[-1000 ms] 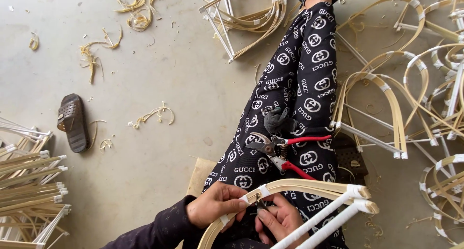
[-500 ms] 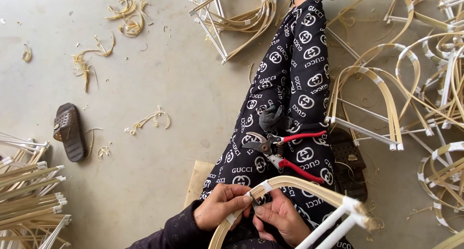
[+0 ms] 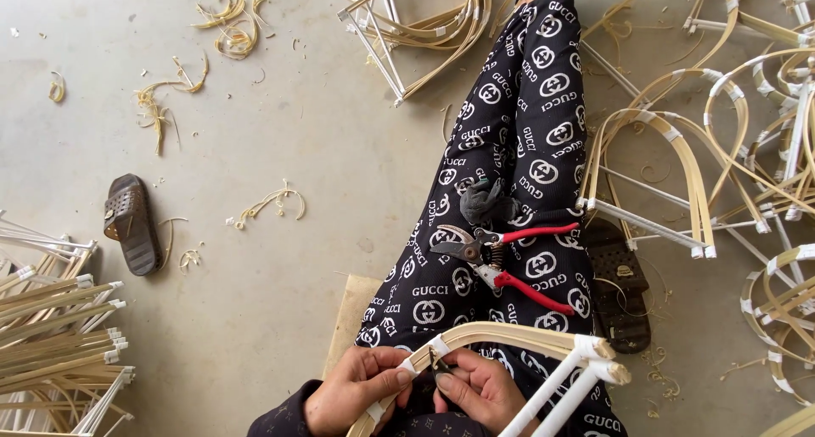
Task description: Assembling and securing curved bamboo components into small structural frames using wire and cutters.
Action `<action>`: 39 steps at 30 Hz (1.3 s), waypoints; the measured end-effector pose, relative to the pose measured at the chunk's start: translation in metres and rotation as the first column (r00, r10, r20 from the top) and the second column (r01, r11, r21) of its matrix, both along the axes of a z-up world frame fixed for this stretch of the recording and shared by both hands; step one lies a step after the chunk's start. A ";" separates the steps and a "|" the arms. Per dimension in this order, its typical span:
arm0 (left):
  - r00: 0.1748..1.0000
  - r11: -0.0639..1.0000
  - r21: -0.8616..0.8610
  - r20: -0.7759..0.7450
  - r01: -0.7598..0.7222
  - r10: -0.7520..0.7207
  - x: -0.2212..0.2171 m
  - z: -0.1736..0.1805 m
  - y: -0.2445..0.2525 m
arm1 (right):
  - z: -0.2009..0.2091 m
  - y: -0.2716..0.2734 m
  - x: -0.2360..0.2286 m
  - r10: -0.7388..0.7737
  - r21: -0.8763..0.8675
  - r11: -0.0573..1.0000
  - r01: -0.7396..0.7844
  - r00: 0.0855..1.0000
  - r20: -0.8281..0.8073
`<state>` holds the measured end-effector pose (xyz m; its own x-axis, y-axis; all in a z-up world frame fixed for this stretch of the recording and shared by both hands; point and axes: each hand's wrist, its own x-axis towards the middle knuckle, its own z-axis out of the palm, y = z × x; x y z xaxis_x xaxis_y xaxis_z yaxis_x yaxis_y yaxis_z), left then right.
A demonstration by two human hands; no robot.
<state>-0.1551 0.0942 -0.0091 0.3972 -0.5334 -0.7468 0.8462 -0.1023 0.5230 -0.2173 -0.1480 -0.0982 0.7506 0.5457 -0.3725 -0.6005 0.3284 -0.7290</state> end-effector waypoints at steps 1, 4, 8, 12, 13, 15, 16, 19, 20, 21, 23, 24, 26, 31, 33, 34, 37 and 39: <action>1.000 1.000 0.011 -0.013 -0.009 0.009 0.001 -0.003 -0.003 | -0.001 -0.003 0.004 0.007 0.011 1.000 -0.007 1.000 -0.012; 0.999 0.999 0.002 0.014 -0.044 0.044 0.007 -0.017 -0.014 | 0.005 -0.007 0.015 0.012 0.040 0.999 -0.008 0.996 -0.090; 0.992 0.991 -0.061 0.041 -0.119 0.122 0.021 -0.020 -0.029 | 0.011 -0.006 0.024 -0.015 0.102 0.994 0.037 0.977 -0.214; 0.996 0.993 -0.107 0.054 -0.060 0.066 0.015 -0.022 -0.017 | -0.002 -0.005 0.011 -0.059 0.132 0.989 0.074 0.992 -0.116; 0.997 0.996 -0.080 0.059 -0.049 0.054 0.010 -0.019 -0.014 | 0.006 -0.006 0.009 -0.037 0.104 0.993 0.051 0.991 -0.126; 0.996 0.998 -0.049 0.080 -0.034 0.038 0.008 -0.016 -0.006 | 0.009 -0.005 0.011 -0.018 0.082 0.996 0.028 0.992 -0.122; 0.998 0.999 -0.019 0.056 -0.031 0.032 0.004 -0.016 -0.003 | 0.006 -0.005 0.009 0.011 0.055 0.998 -0.003 0.989 -0.148; 0.997 0.998 0.016 0.020 -0.069 0.068 -0.003 -0.019 -0.004 | 0.006 -0.005 0.012 0.045 0.039 0.999 -0.038 0.979 -0.198; 0.995 0.995 0.017 0.011 -0.100 0.100 -0.003 -0.021 -0.006 | 0.008 -0.005 0.015 0.041 0.047 0.998 -0.032 0.975 -0.217; 0.995 0.995 0.015 0.014 -0.097 0.097 -0.001 -0.023 -0.009 | 0.014 -0.002 0.021 0.038 0.045 0.999 -0.029 0.976 -0.214; 0.992 0.992 -0.062 0.065 -0.108 0.112 0.003 -0.029 -0.017 | 0.029 0.000 0.030 -0.004 0.079 0.997 0.021 0.977 -0.214; 0.992 0.993 -0.065 0.062 -0.103 0.107 0.004 -0.026 -0.020 | 0.029 -0.001 0.027 -0.009 0.076 0.997 0.026 0.976 -0.216; 0.987 0.993 -0.024 0.107 -0.115 0.117 0.007 -0.020 -0.026 | 0.027 -0.004 0.025 -0.037 0.082 0.995 0.049 0.990 -0.136; 0.986 0.991 -0.017 0.098 -0.135 0.136 -0.013 -0.023 -0.009 | 0.006 -0.001 0.007 -0.019 0.025 0.999 0.020 0.999 -0.045; 0.984 0.989 0.009 0.101 -0.150 0.149 -0.014 -0.022 -0.003 | 0.002 0.000 0.006 -0.001 -0.003 1.000 0.001 1.000 0.023; 0.988 0.989 -0.001 0.054 -0.148 0.148 -0.018 -0.021 -0.001 | 0.007 0.001 0.005 0.023 -0.024 0.999 -0.023 1.000 -0.015; 0.987 0.988 0.001 -0.022 -0.156 0.156 -0.019 -0.019 -0.001 | 0.016 0.000 0.006 0.057 -0.040 0.997 -0.062 0.990 -0.133; 0.983 0.984 0.013 -0.040 -0.178 0.178 -0.013 -0.020 -0.004 | 0.018 -0.002 0.015 0.079 -0.034 0.996 -0.088 0.977 -0.200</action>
